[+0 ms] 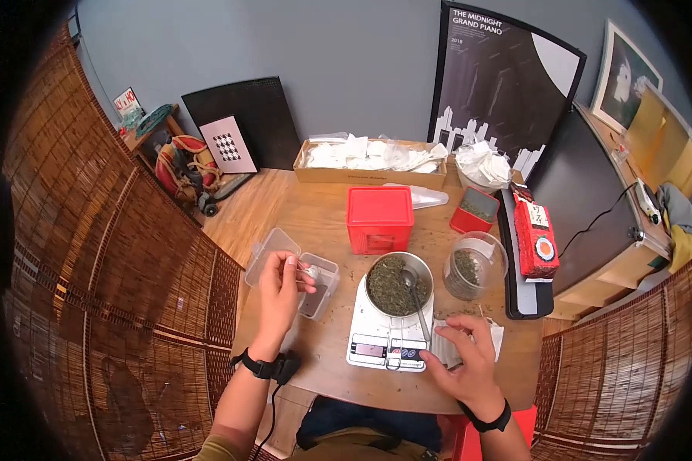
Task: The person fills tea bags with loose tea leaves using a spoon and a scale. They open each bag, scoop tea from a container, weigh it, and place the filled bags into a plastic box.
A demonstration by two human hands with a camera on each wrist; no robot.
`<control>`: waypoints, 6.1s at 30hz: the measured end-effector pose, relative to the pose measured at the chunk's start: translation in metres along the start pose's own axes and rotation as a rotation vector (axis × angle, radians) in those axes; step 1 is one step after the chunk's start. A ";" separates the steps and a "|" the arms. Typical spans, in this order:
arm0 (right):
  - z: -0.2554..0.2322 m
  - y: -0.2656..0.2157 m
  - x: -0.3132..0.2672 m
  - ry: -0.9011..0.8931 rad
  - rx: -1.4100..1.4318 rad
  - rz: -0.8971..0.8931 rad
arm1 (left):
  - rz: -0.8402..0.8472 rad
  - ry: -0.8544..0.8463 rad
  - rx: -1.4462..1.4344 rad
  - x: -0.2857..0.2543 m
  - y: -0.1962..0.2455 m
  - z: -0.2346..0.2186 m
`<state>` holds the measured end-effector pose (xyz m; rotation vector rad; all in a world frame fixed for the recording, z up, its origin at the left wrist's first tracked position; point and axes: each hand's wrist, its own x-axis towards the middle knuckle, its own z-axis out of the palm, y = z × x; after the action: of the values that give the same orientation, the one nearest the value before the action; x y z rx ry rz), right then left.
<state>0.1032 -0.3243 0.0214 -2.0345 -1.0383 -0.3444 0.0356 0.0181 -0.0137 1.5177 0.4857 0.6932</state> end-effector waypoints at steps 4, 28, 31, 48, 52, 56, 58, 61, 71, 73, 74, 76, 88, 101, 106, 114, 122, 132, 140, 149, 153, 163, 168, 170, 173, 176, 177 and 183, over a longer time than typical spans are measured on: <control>0.000 0.002 -0.002 0.005 0.004 0.013 | -0.031 -0.015 0.075 0.003 -0.004 0.005; -0.022 0.017 -0.028 0.085 0.019 0.146 | 0.230 -0.201 0.708 -0.016 0.027 0.018; -0.028 0.020 -0.032 0.148 -0.033 0.197 | 0.318 -0.257 0.851 -0.016 0.022 0.017; -0.063 0.034 -0.072 -0.076 -0.212 0.574 | 0.354 -0.250 1.052 -0.035 0.012 0.023; -0.054 0.055 -0.089 -0.016 -0.108 0.580 | 0.346 -0.284 1.143 -0.042 0.016 0.021; -0.061 0.038 -0.078 0.046 -0.073 0.580 | 0.339 -0.284 1.170 -0.045 0.018 0.021; -0.058 0.043 -0.085 0.116 -0.064 0.626 | 0.347 -0.286 1.185 -0.046 0.016 0.020; -0.061 0.043 -0.091 0.212 -0.076 0.653 | 0.379 -0.246 1.170 -0.048 0.013 0.021; -0.049 0.004 -0.083 0.411 0.102 0.379 | 0.379 -0.455 0.568 -0.107 0.093 0.048; -0.042 -0.009 -0.078 0.383 0.129 0.341 | 0.149 -0.567 0.332 -0.126 0.091 0.063; -0.037 -0.017 -0.074 0.357 0.170 0.272 | -0.080 -0.676 0.085 -0.133 0.090 0.070; -0.025 -0.022 -0.074 0.304 0.342 0.202 | -0.194 -0.639 -0.091 -0.136 0.084 0.079; 0.005 -0.028 -0.072 0.128 1.145 0.589 | -0.163 -0.703 -0.309 -0.132 0.097 0.072; -0.018 -0.022 -0.073 0.356 0.573 0.374 | 0.417 -0.593 0.195 -0.145 0.104 0.094; -0.049 -0.050 -0.038 0.026 0.319 0.138 | 0.574 -0.604 0.274 -0.149 0.098 0.101; -0.031 -0.047 -0.055 0.002 0.378 0.269 | 0.448 -0.548 0.207 -0.160 0.095 0.108; -0.013 -0.048 -0.066 0.180 0.417 0.251 | 0.262 -0.562 0.188 -0.163 0.086 0.107; 0.006 -0.049 -0.087 0.313 0.727 0.530 | 0.318 -0.516 0.234 -0.165 0.076 0.108; -0.007 -0.057 -0.061 0.405 0.495 0.400 | 0.362 -0.557 0.269 -0.158 0.077 0.104; -0.020 -0.047 -0.051 0.091 0.169 0.169 | 0.556 -0.728 0.530 -0.148 0.092 0.098; -0.018 -0.053 -0.047 0.083 0.179 0.245 | 0.517 -0.698 0.543 -0.145 0.089 0.094; -0.011 -0.051 -0.038 0.136 0.314 0.348 | 0.177 -0.496 0.249 -0.154 0.083 0.090; 0.002 -0.050 -0.034 0.157 0.680 0.578 | 0.028 -0.589 0.158 -0.153 0.070 0.085; 0.005 -0.050 -0.029 0.154 0.816 0.646 | 0.015 -0.575 0.132 -0.151 0.068 0.083; 0.010 -0.051 -0.023 0.153 0.913 0.668 | -0.014 -0.529 0.111 -0.152 0.066 0.082; 0.014 -0.054 -0.019 0.140 0.947 0.701 | -0.069 -0.490 0.101 -0.153 0.059 0.077; 0.017 -0.054 -0.019 0.150 0.944 0.693 | -0.109 -0.489 0.090 -0.153 0.056 0.076; 0.022 -0.052 -0.018 0.183 0.920 0.707 | -0.022 -0.530 0.085 -0.149 0.062 0.072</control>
<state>0.0496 -0.2999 0.0253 -1.3482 -0.2122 0.2828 -0.0299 -0.1405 0.0295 1.6961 0.1286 0.2341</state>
